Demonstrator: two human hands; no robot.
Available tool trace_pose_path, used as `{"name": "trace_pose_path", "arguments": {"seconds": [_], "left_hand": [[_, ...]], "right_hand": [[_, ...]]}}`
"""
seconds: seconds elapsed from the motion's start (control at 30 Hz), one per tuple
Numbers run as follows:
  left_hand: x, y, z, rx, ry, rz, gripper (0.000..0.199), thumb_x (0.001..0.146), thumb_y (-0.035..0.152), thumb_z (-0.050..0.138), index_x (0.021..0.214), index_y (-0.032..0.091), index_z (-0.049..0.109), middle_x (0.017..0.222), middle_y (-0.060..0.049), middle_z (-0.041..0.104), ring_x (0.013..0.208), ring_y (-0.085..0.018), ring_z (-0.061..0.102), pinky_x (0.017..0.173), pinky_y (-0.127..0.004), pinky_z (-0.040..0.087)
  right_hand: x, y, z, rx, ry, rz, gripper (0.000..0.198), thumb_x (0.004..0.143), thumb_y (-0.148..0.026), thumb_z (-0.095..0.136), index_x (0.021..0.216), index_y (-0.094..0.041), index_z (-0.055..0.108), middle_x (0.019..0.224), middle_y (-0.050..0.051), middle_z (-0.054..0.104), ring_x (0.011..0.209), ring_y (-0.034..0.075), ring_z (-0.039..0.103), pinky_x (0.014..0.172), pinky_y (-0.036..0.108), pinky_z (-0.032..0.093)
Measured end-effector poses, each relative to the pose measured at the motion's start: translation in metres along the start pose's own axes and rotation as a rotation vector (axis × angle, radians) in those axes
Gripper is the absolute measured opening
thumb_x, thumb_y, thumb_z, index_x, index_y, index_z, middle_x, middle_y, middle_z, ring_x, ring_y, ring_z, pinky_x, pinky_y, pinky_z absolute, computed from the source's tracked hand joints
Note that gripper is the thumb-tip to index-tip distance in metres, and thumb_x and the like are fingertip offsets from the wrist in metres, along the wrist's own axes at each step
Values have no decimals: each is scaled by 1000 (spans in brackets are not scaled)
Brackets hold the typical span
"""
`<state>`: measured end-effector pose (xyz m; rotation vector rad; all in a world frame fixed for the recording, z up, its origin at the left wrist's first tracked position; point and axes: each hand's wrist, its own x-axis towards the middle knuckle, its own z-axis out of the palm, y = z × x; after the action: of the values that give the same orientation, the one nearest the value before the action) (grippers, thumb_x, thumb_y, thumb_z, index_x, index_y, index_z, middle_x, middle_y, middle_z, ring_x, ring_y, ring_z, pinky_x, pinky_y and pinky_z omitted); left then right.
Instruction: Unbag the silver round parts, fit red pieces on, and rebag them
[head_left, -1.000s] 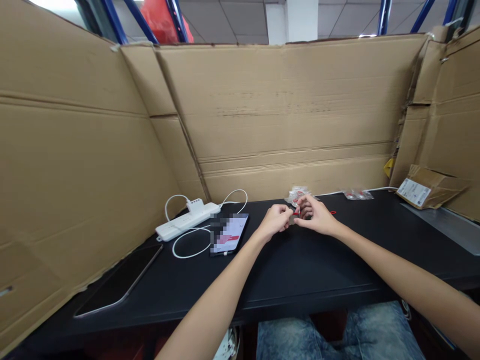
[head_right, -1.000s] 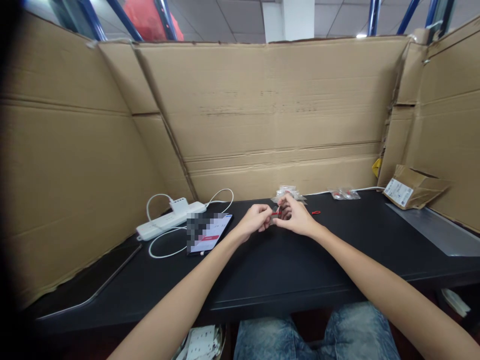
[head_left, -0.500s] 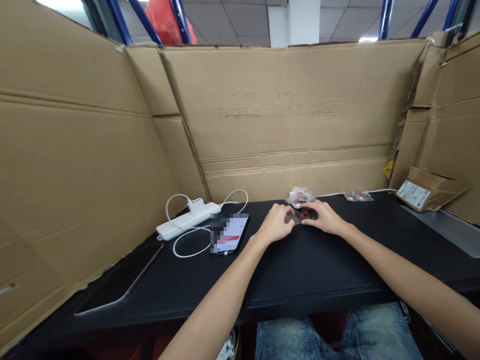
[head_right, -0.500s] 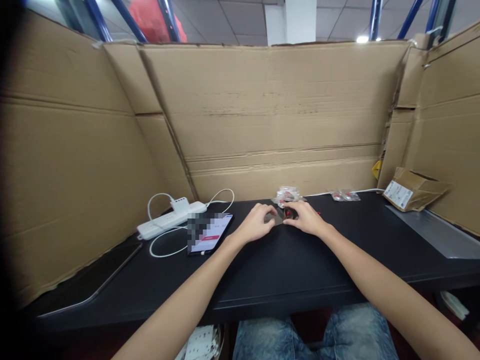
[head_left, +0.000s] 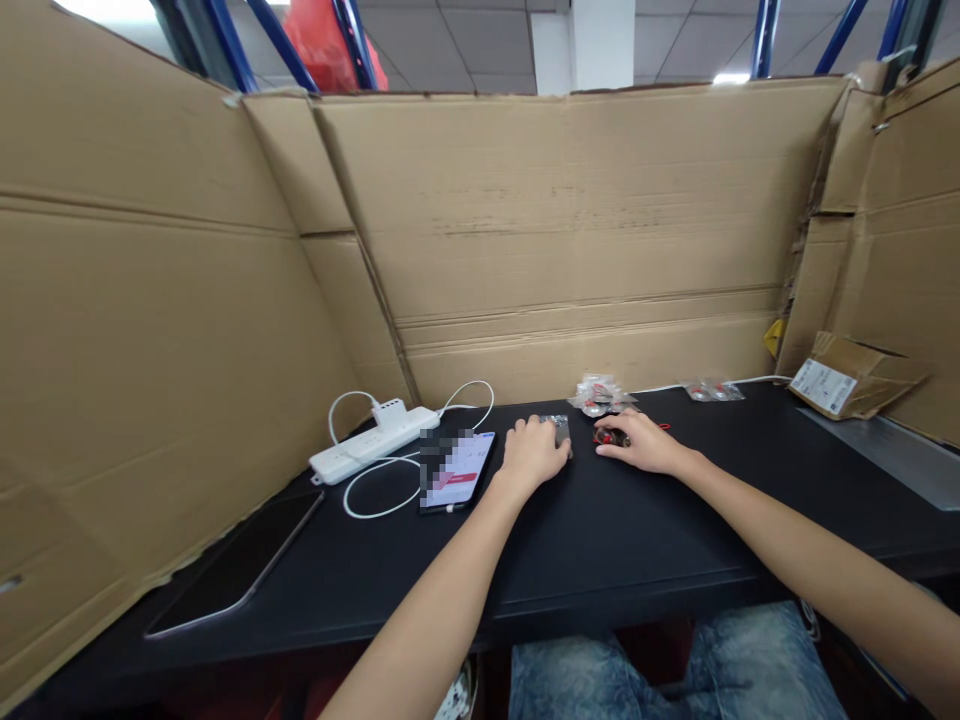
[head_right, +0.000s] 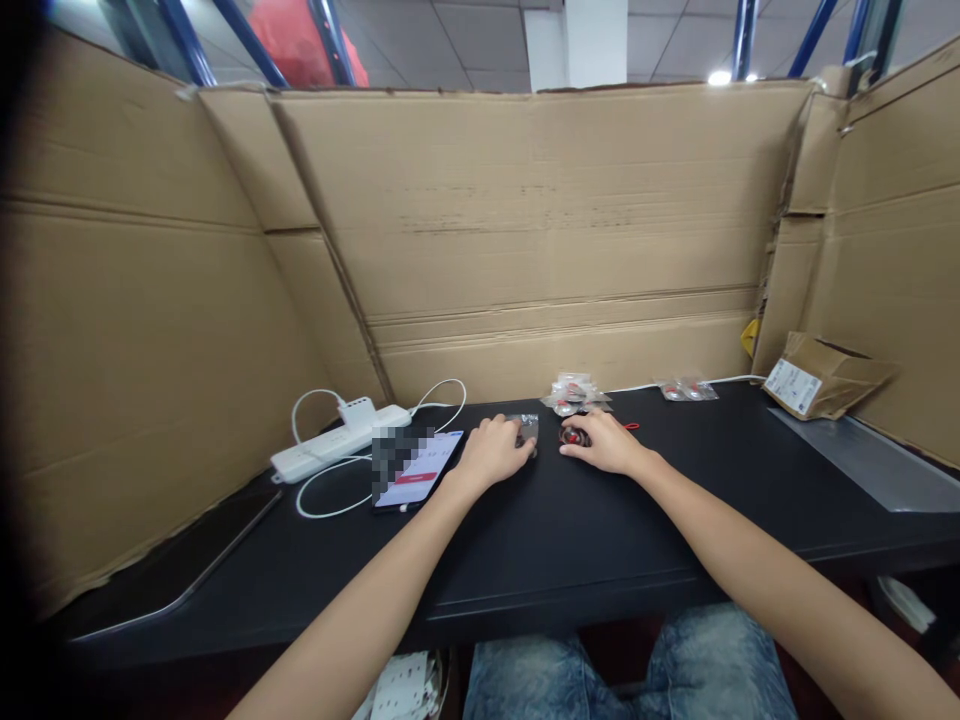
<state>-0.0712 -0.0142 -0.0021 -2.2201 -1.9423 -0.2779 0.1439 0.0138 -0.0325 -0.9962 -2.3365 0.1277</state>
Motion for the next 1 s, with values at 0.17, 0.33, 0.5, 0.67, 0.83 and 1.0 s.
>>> {"name": "trace_pose_path", "arguments": {"seconds": [0.17,0.33,0.5,0.67,0.83,1.0], "left_hand": [[-1,2,-2,-13,-10,-9,42,86,46,45,108,17,66,113,-18,60,108,-35,54,85,-43,43],[0,2,-3,-24,33,3,36,86,41,46,105,18,66,111,-16,60,107,-33,53,86,-42,43],[2,2,-1,-74,55,35,30,85,38,47,98,18,66,106,-14,61,102,-32,54,83,-40,44],[2,2,0,-147,48,66,22,84,33,50,90,19,66,101,-13,62,100,-30,56,82,-38,44],[3,2,0,-169,60,99,20,84,31,51,86,19,66,99,-12,63,98,-29,57,82,-37,44],[3,4,-1,-217,73,112,21,85,30,50,88,19,67,98,-12,64,99,-28,57,83,-36,44]], "right_hand": [[4,0,-15,49,68,7,38,85,-43,62,115,-21,67,111,9,70,101,25,64,90,36,47],[2,39,-41,28,87,190,21,83,-25,56,94,-18,73,86,6,74,78,19,67,74,30,49],[-11,87,-54,137,-146,342,13,72,-26,65,79,-17,73,76,5,73,69,18,65,66,27,48],[-14,95,-52,275,-225,342,20,67,-32,73,79,-16,73,72,3,71,66,16,62,60,25,46],[-12,89,-46,212,-175,365,10,66,-24,72,70,-16,68,63,1,65,60,14,58,57,24,43],[-9,78,-40,285,-116,368,11,76,-25,64,80,-15,59,69,4,70,61,14,62,58,24,47]]}}
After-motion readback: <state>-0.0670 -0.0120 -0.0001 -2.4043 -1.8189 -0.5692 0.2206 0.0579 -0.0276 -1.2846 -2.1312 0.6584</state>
